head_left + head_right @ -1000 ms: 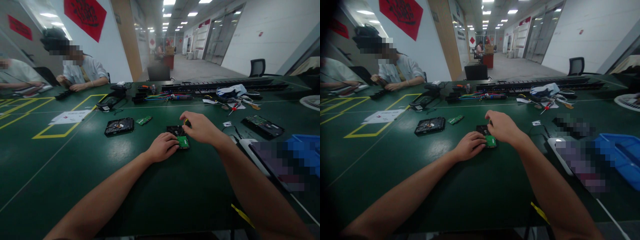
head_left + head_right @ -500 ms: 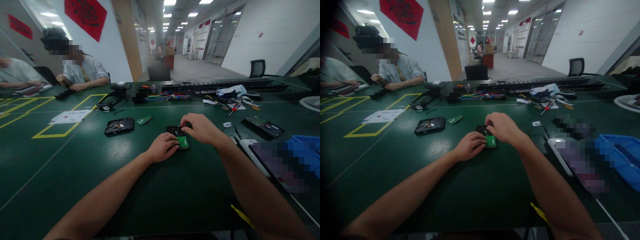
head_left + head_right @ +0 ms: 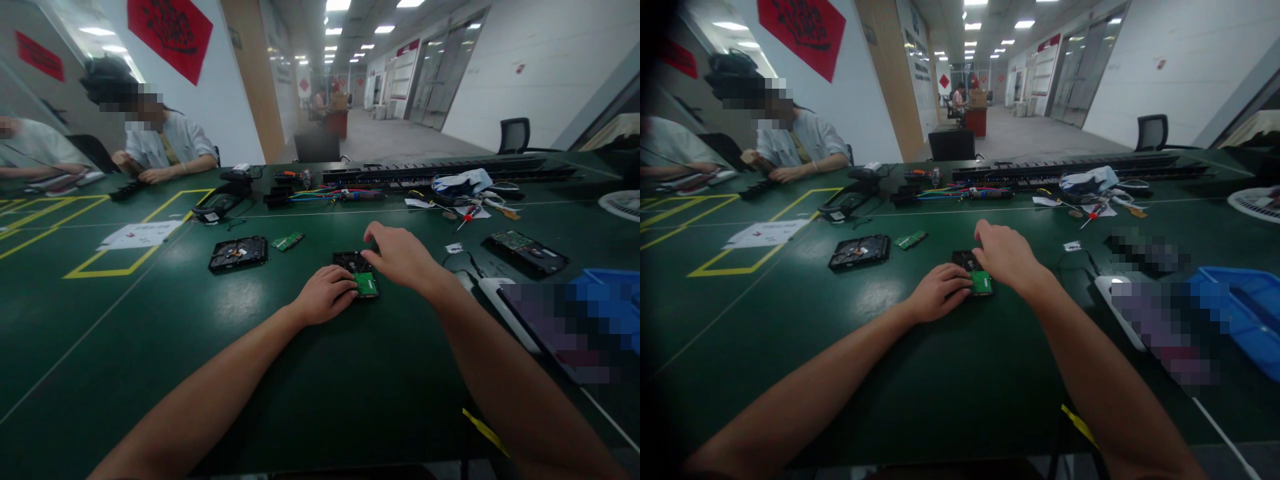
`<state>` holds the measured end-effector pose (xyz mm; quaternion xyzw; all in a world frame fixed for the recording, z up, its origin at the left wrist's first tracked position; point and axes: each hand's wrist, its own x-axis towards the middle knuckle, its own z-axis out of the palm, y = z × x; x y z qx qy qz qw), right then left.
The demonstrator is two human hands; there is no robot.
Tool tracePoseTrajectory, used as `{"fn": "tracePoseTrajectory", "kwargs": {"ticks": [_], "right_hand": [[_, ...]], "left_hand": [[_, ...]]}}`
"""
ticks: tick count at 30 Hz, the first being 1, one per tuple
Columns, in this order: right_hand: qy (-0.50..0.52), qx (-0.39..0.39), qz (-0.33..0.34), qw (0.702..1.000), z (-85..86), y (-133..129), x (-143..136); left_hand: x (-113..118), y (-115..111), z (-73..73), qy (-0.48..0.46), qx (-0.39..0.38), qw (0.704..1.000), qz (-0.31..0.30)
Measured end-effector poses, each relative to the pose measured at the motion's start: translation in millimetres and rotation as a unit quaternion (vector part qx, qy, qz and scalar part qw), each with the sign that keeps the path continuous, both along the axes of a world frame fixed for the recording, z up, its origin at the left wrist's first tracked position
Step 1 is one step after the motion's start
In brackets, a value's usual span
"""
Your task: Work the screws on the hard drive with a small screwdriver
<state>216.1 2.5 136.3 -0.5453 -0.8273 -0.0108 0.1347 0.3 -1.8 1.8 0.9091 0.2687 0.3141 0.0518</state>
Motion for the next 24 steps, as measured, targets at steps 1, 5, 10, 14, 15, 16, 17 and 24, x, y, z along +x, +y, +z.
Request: {"fn": "tracePoseTrajectory", "kwargs": {"ticks": [1, 5, 10, 14, 15, 16, 17, 24], "right_hand": [[-0.008, 0.006, -0.014, 1.000, -0.7, -0.5, -1.9], [-0.013, 0.010, -0.022, 1.000, -1.6, -1.4, -5.2], [0.043, -0.020, 0.091, 0.995, -0.7, 2.2, 2.4], [0.050, -0.039, 0.144, 0.988, 0.5, 6.2, 10.7], [0.048, -0.041, 0.145, 0.987, 0.7, 6.6, 11.8], [0.047, -0.042, 0.146, 0.987, 0.8, 6.6, 12.3], [0.047, -0.042, 0.144, 0.988, 0.7, 6.2, 12.1], [0.019, 0.012, 0.025, 0.999, -5.2, -1.8, -3.3]], "left_hand": [[0.0, 0.2, -0.3, -0.001, 0.001, 1.000, -0.001], [0.2, 0.0, -0.9, -0.001, 0.003, 1.000, -0.001], [0.5, -0.4, -1.1, 0.000, 0.007, 1.000, 0.004], [0.1, -0.5, -0.5, 0.002, 0.006, 1.000, 0.003], [0.0, -0.6, -0.1, 0.003, 0.005, 1.000, 0.002], [0.0, -0.7, 0.3, 0.005, 0.004, 1.000, 0.002], [0.1, -0.8, 0.6, 0.005, 0.004, 1.000, 0.001], [0.9, -0.6, 0.5, -0.002, 0.007, 1.000, 0.001]]}}
